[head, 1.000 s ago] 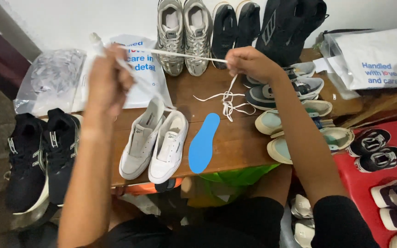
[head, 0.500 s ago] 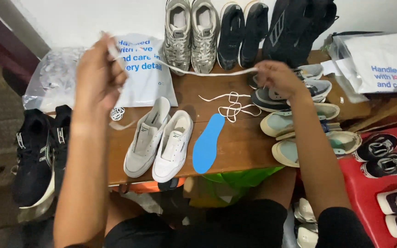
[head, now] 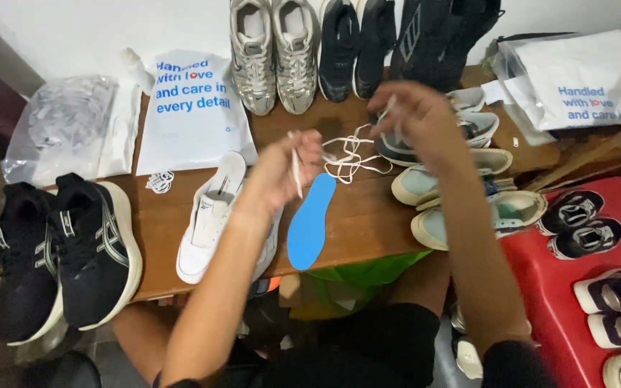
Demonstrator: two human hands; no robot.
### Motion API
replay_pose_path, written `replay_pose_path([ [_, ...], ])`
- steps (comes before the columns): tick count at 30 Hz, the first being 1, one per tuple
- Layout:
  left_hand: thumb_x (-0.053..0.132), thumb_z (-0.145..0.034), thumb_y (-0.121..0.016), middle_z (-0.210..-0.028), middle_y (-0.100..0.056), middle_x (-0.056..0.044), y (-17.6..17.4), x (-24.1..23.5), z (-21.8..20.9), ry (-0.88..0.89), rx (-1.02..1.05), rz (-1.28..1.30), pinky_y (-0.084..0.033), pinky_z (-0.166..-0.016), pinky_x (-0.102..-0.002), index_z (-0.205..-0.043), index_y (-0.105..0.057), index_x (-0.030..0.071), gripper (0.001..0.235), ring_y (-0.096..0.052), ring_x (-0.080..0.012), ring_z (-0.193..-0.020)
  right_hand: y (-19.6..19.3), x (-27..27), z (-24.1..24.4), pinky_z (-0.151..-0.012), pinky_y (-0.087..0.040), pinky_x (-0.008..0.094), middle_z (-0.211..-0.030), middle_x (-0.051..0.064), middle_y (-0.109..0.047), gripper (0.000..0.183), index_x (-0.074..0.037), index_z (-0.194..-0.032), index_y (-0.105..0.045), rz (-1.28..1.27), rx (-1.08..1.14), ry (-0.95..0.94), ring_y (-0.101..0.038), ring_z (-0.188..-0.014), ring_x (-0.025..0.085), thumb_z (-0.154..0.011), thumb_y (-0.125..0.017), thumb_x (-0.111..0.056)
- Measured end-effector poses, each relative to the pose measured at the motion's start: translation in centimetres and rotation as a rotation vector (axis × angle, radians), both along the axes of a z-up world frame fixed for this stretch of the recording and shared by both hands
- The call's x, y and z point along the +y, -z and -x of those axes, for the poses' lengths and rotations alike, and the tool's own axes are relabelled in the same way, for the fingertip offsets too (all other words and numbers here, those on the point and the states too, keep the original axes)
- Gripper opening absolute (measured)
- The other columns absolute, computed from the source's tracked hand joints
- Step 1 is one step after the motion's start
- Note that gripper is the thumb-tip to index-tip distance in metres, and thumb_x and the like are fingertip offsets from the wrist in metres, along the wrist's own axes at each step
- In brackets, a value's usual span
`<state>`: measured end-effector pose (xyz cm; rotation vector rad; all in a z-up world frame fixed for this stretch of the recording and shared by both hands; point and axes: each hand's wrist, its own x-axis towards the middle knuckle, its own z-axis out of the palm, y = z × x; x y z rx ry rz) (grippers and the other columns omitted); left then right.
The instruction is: The person removes the insole from a white sneaker, then threads a white shoelace through the eyelets of the shoe. They pull the laces to tighten them and continue lacing the shoe.
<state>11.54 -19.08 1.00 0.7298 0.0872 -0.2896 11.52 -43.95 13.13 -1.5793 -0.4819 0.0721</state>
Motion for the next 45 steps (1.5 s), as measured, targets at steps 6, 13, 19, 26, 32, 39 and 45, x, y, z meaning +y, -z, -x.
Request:
replay_pose_path([
  [6, 0.032, -0.11, -0.044, -0.116, -0.075, -0.013, 4.3, -4.4, 5.7, 0.139, 0.006, 0.2, -0.046, -0.112, -0.052, -0.117, -0.069, 0.007, 0.036, -0.066, -0.0298, -0.122, 12.0, 3.9, -2.3, -0.054, -0.064, 0.039, -0.084, 0.02, -0.074, 0.038, -0.006, -0.135, -0.05, 0.361, 0.068, -0.275, -0.076, -0.063, 0.029, -0.099, -0.046, 0.004],
  [13, 0.04, -0.109, -0.047, -0.093, -0.065, 0.0, 8.3, -6.2, 6.3, -0.048, 0.079, 0.298, -0.055, -0.071, -0.037, -0.101, -0.063, 0.015, 0.031, -0.066, -0.021, -0.076, 9.5, 5.8, 6.0, -0.069, -0.058, 0.045, -0.077, 0.011, -0.077, 0.027, -0.015, -0.115, -0.049, 0.689, -0.107, -0.187, -0.077, -0.068, 0.029, -0.092, -0.062, -0.013],
  [19, 0.033, -0.11, -0.046, -0.089, -0.065, 0.0, 9.0, -5.5, 6.4, -0.267, 0.2, 0.46, -0.058, -0.095, -0.039, -0.091, -0.051, 0.014, 0.028, -0.073, -0.0195, -0.095, 12.9, 4.6, 9.1, -0.089, -0.053, 0.035, -0.079, 0.0, -0.079, 0.015, -0.025, -0.109, -0.072, 0.523, 0.107, 0.133, -0.071, -0.086, 0.017, -0.095, -0.07, -0.031],
  [26, 0.034, -0.112, -0.04, -0.072, -0.03, 0.007, 6.8, -5.0, 7.4, -0.265, -0.001, 0.582, -0.036, -0.055, -0.021, -0.099, -0.047, 0.017, 0.022, -0.034, -0.007, -0.057, 13.9, 5.9, 10.8, -0.085, -0.061, 0.038, -0.097, 0.015, -0.079, 0.018, -0.005, -0.109, -0.072, 0.112, 0.214, 0.192, -0.073, -0.087, 0.021, -0.098, -0.065, -0.019],
  [32, 0.036, -0.111, -0.039, -0.074, -0.032, 0.007, 5.3, -5.1, 8.3, -0.304, -0.059, 0.451, -0.036, -0.056, -0.02, -0.103, -0.046, 0.017, 0.021, -0.034, -0.0065, -0.058, 14.1, 6.8, 11.3, -0.076, -0.059, 0.035, -0.087, 0.015, -0.076, 0.019, 0.0, -0.101, -0.073, 0.105, 0.198, 0.235, -0.069, -0.078, 0.018, -0.091, -0.078, -0.015],
  [39, 0.034, -0.112, -0.038, -0.074, -0.028, 0.008, 5.5, -4.4, 8.2, -0.337, -0.075, 0.492, -0.035, -0.054, -0.019, -0.103, -0.045, 0.016, 0.021, -0.032, -0.0054, -0.058, 14.0, 6.3, 11.5, -0.064, -0.05, 0.028, -0.074, 0.01, -0.075, 0.009, -0.005, -0.09, -0.074, 0.165, 0.169, 0.184, -0.058, -0.068, 0.012, -0.092, -0.074, -0.014],
  [45, 0.033, -0.113, -0.036, -0.073, -0.028, 0.007, 4.7, -4.8, 8.6, -0.382, -0.082, 0.514, -0.032, -0.053, -0.019, -0.103, -0.045, 0.016, 0.021, -0.03, -0.0062, -0.057, 13.9, 7.0, 12.1, -0.069, -0.055, 0.028, -0.081, 0.014, -0.079, 0.015, -0.001, -0.098, -0.075, 0.041, 0.215, 0.216, -0.067, -0.073, 0.014, -0.087, -0.079, -0.01],
])
